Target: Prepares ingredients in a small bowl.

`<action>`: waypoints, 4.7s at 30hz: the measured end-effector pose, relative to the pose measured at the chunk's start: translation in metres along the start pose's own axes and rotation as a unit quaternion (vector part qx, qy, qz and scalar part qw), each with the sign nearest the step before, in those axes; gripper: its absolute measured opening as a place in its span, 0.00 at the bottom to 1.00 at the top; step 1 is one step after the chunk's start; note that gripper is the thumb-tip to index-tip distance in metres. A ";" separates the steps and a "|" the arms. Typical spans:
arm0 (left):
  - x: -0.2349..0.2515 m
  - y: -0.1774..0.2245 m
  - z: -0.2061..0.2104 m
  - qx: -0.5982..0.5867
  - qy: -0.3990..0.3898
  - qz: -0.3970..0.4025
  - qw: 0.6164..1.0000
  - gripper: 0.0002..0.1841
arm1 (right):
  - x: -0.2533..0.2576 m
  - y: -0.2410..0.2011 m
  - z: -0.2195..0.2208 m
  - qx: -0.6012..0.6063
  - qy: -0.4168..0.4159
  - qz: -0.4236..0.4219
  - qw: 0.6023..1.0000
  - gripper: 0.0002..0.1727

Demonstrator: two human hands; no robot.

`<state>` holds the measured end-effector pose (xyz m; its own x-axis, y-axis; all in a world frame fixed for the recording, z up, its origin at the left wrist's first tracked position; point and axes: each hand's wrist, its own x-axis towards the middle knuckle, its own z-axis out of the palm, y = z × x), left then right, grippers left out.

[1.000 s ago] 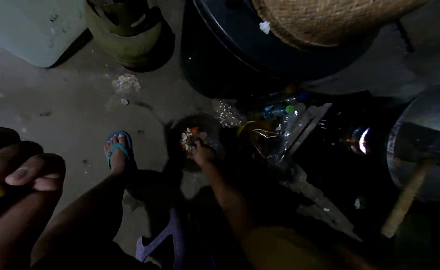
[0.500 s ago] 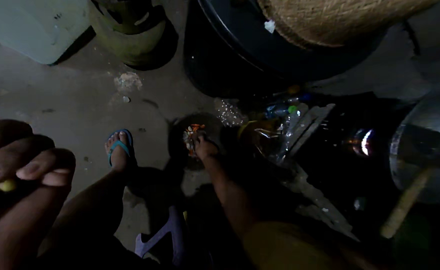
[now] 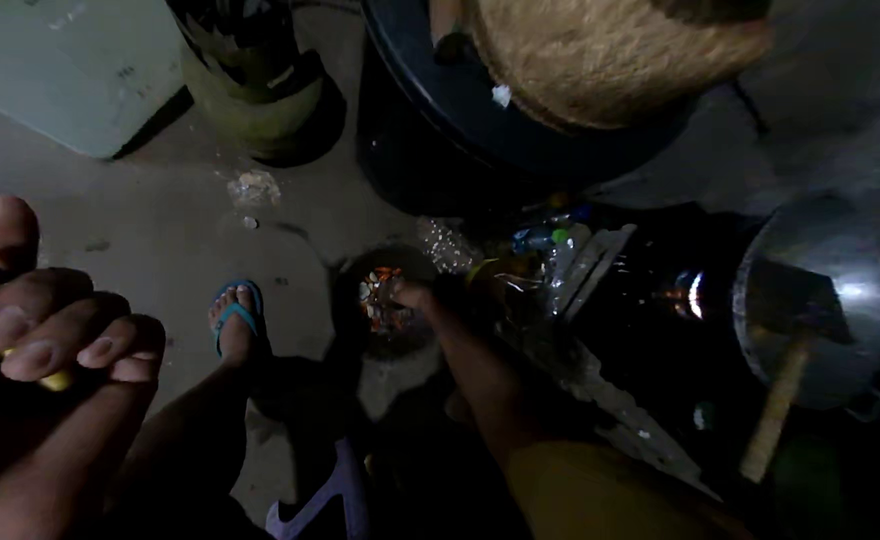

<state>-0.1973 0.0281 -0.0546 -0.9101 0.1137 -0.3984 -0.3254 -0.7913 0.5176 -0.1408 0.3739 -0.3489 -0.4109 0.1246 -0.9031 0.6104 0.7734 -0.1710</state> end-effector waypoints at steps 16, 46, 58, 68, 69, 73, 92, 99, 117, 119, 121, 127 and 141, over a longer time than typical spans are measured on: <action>-0.003 -0.001 -0.006 0.034 0.004 0.005 0.999 0.26 | -0.019 -0.005 0.061 0.006 0.089 0.065 0.994 0.27; -0.002 -0.003 -0.002 -0.013 -0.034 -0.017 0.999 0.24 | -0.014 -0.011 0.012 0.002 0.012 -0.007 1.000 0.25; 0.001 -0.002 -0.002 0.004 0.003 -0.002 1.000 0.25 | -0.024 0.000 0.071 -0.079 0.095 0.065 0.990 0.27; -0.002 0.004 -0.008 0.028 -0.015 0.016 0.999 0.25 | -0.015 0.008 0.071 0.079 0.145 0.070 0.984 0.27; 0.000 0.003 -0.007 0.025 -0.021 0.012 0.999 0.25 | -0.021 0.006 0.087 0.036 0.147 0.084 0.985 0.27; 0.002 0.000 -0.006 0.034 -0.025 -0.009 0.999 0.25 | -0.022 -0.006 0.053 0.009 0.076 0.071 0.994 0.27; -0.003 0.002 -0.004 0.008 -0.018 0.006 1.000 0.24 | 0.004 0.002 -0.012 0.068 0.013 -0.037 0.997 0.25; -0.001 -0.001 0.000 0.011 -0.006 0.006 1.000 0.23 | -0.024 0.001 0.083 0.055 0.124 0.094 0.986 0.28; -0.002 -0.003 0.004 0.016 -0.019 0.001 1.000 0.23 | -0.014 -0.011 0.017 0.038 0.027 0.009 0.999 0.25; -0.002 0.000 0.002 0.038 0.001 0.020 0.999 0.24 | -0.004 -0.013 -0.009 0.094 -0.006 -0.029 0.995 0.25; -0.006 -0.003 0.003 0.040 0.004 0.029 0.999 0.23 | -0.004 -0.004 0.012 0.134 0.056 -0.010 0.989 0.25; 0.001 0.000 -0.004 0.012 -0.026 0.006 1.000 0.22 | -0.029 -0.006 0.106 0.023 0.125 0.093 0.987 0.28; -0.004 -0.005 -0.014 -0.019 -0.038 0.029 0.999 0.18 | -0.060 0.037 0.129 0.136 0.202 0.063 0.968 0.26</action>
<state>-0.1880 0.0229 -0.0665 -0.9442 0.1117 -0.3099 -0.2636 -0.8203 0.5076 -0.0061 0.3150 -0.3518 -0.5187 0.4831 -0.7054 0.8064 0.5505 -0.2160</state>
